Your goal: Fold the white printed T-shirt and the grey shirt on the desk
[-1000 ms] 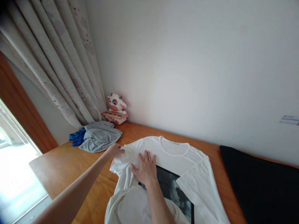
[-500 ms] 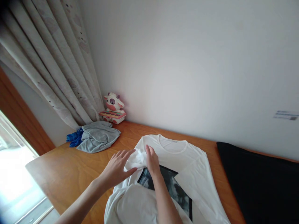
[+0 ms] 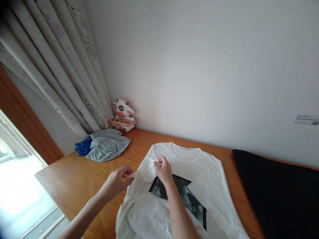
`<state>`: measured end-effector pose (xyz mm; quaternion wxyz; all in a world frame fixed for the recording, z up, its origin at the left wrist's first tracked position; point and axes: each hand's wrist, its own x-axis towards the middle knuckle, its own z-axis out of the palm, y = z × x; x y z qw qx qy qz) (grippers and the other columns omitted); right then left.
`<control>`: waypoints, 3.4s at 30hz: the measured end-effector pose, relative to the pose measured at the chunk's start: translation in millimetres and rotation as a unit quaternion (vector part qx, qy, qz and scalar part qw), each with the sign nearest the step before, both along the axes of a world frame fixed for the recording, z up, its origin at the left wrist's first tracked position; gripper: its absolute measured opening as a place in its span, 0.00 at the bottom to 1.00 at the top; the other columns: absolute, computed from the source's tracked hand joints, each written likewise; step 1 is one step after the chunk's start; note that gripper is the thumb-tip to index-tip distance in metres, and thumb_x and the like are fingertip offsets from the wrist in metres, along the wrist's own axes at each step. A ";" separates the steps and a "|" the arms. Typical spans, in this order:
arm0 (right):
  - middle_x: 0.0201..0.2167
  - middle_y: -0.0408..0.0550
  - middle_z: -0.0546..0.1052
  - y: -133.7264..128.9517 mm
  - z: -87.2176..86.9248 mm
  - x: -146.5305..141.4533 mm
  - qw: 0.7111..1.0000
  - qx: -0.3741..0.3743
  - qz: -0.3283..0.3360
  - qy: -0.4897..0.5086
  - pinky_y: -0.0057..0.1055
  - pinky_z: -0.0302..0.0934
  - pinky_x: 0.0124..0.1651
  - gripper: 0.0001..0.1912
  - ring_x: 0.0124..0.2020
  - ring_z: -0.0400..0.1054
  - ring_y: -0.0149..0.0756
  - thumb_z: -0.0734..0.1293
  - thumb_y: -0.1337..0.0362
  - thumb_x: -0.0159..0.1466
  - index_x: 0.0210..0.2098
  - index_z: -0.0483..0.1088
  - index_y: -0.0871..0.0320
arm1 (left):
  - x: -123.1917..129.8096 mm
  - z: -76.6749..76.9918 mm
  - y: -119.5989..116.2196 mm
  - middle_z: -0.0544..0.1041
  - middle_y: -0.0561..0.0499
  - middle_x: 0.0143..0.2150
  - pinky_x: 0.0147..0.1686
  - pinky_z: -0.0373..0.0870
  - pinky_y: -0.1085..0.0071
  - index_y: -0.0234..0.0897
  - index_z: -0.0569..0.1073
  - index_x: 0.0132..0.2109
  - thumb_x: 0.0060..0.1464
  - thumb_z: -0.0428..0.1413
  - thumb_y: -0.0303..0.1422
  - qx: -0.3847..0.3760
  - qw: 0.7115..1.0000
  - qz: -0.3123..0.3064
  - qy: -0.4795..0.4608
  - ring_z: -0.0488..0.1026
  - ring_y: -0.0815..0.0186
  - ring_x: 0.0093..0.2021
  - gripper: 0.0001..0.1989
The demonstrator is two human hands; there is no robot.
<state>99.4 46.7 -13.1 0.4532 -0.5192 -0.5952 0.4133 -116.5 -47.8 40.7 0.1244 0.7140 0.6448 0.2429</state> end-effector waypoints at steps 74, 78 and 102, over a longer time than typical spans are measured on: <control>0.39 0.47 0.80 -9.5 10.4 28.0 0.959 0.012 -0.198 -0.204 0.32 0.60 0.40 0.13 0.40 0.74 0.41 0.61 0.69 0.60 0.40 0.74 0.53 | 74.2 -5.0 65.5 0.72 0.38 0.62 0.63 0.63 0.63 0.31 0.71 0.58 0.66 0.48 0.34 0.006 0.986 -0.089 0.140 0.69 0.58 0.62 0.19; 0.42 0.50 0.79 -11.0 8.2 27.0 0.946 0.020 -0.202 -0.251 0.31 0.60 0.41 0.13 0.43 0.73 0.41 0.62 0.70 0.61 0.43 0.74 0.55 | 100.2 -21.9 120.2 0.67 0.29 0.66 0.63 0.62 0.54 0.26 0.68 0.61 0.66 0.45 0.32 -0.022 0.985 -0.047 0.164 0.66 0.52 0.66 0.21; 0.64 0.64 0.68 5.3 7.4 174.1 0.882 0.013 -0.226 -0.414 0.46 0.47 0.67 0.23 0.67 0.58 0.52 0.61 0.59 0.69 0.61 0.68 0.62 | 118.3 -54.6 156.5 0.55 0.34 0.74 0.68 0.50 0.44 0.32 0.60 0.71 0.67 0.42 0.49 0.007 0.973 -0.039 0.229 0.49 0.45 0.74 0.34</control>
